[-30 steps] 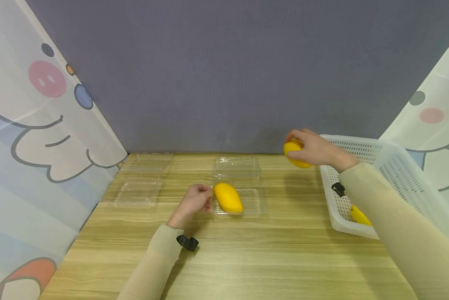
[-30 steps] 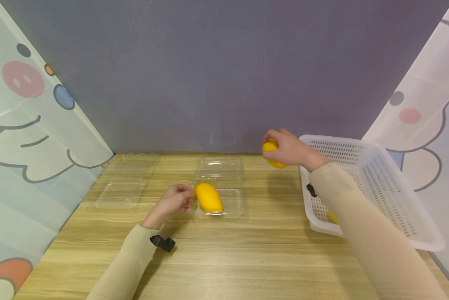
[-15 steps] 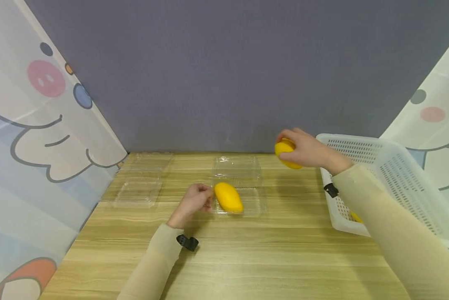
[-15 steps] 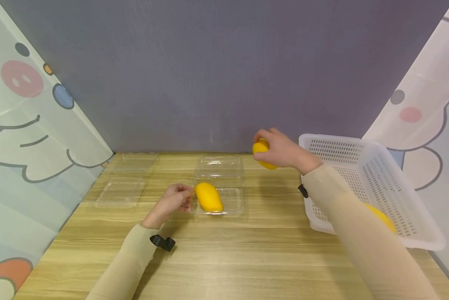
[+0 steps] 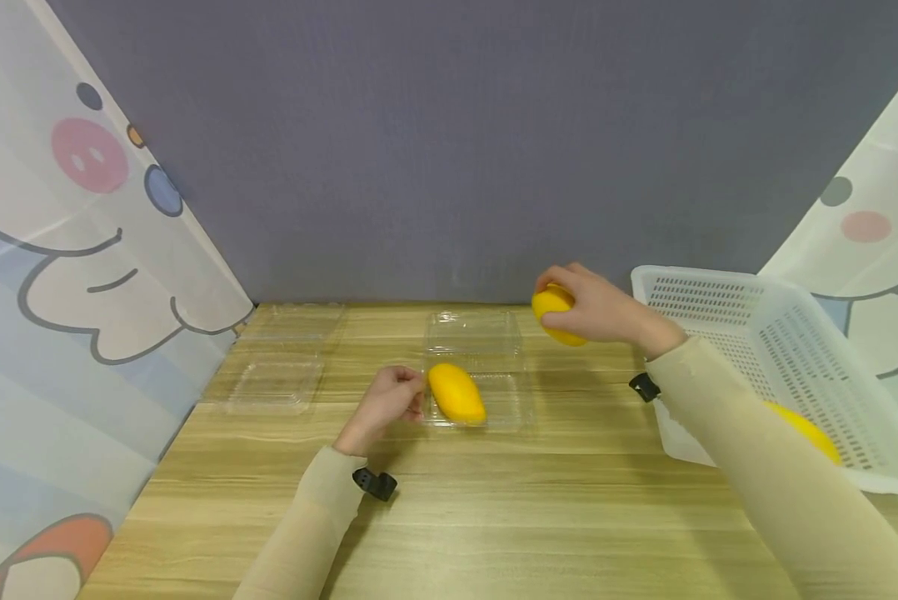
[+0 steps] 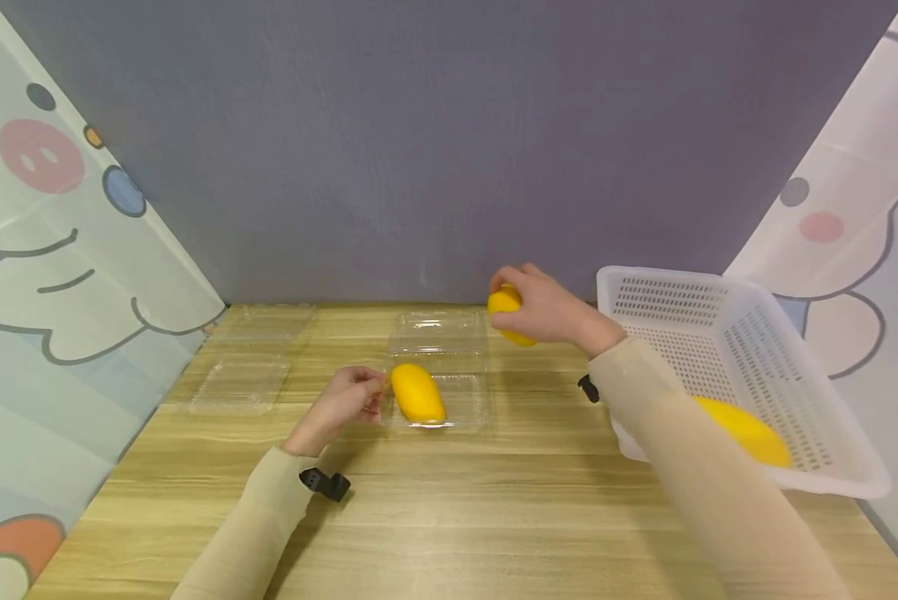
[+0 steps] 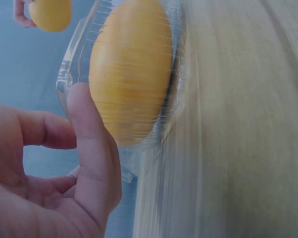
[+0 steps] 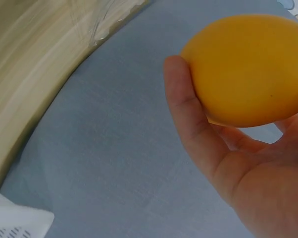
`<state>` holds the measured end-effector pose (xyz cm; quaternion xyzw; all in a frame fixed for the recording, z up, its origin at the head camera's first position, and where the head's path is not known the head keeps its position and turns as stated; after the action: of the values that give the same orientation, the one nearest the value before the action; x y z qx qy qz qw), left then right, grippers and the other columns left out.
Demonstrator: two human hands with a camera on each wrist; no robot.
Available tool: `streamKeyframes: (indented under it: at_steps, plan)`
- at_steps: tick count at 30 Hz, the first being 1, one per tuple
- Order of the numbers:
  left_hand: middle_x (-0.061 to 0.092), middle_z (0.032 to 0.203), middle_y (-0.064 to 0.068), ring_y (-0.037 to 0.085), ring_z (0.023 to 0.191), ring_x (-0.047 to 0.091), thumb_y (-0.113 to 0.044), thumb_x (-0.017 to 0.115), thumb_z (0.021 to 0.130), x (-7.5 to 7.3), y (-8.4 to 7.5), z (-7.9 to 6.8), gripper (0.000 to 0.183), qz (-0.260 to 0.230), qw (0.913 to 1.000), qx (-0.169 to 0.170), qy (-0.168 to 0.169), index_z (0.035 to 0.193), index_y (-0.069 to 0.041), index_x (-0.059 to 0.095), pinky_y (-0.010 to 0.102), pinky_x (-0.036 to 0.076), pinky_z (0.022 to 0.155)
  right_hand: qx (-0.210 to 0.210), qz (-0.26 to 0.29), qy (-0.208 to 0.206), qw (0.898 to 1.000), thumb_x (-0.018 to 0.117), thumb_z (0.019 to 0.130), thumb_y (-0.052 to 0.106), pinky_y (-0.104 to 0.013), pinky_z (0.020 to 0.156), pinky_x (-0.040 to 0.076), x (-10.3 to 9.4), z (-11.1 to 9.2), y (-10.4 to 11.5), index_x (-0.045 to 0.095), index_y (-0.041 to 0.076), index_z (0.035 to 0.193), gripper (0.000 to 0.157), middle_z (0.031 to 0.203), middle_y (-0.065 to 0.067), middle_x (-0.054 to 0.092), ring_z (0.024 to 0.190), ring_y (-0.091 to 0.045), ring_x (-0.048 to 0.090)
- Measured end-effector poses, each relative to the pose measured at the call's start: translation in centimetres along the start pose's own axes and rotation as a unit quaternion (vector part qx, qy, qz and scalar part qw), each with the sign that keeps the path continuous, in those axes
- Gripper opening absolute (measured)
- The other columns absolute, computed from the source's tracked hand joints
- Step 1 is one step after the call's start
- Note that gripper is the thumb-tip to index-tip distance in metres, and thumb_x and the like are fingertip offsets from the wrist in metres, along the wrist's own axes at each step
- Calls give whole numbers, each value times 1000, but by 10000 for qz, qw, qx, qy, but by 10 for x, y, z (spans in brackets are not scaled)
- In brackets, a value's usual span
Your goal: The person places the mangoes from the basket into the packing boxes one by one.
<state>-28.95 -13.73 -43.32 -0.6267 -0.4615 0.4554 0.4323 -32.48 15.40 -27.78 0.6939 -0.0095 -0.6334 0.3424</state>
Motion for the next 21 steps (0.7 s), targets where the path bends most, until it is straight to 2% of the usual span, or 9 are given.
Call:
streamKeyframes:
  at_steps: [21]
  plan:
    - [59, 84, 16, 20, 65, 59, -10, 54, 103, 0, 0, 0, 25, 82, 10000, 9, -44, 119, 8, 60, 30, 59, 61, -170, 262, -201, 9993, 65, 86, 20, -37, 69, 46, 33, 5, 8, 58, 14, 126, 41, 119, -15, 51, 89, -29, 52]
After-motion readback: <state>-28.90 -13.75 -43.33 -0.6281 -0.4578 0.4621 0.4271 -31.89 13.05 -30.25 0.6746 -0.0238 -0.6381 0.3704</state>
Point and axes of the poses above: each hand's wrist, its own z-axis towards the middle knuckle, its own x-axis out of the palm, y = z × x, the point moved 6 cm from there along z, towards the middle knuckle
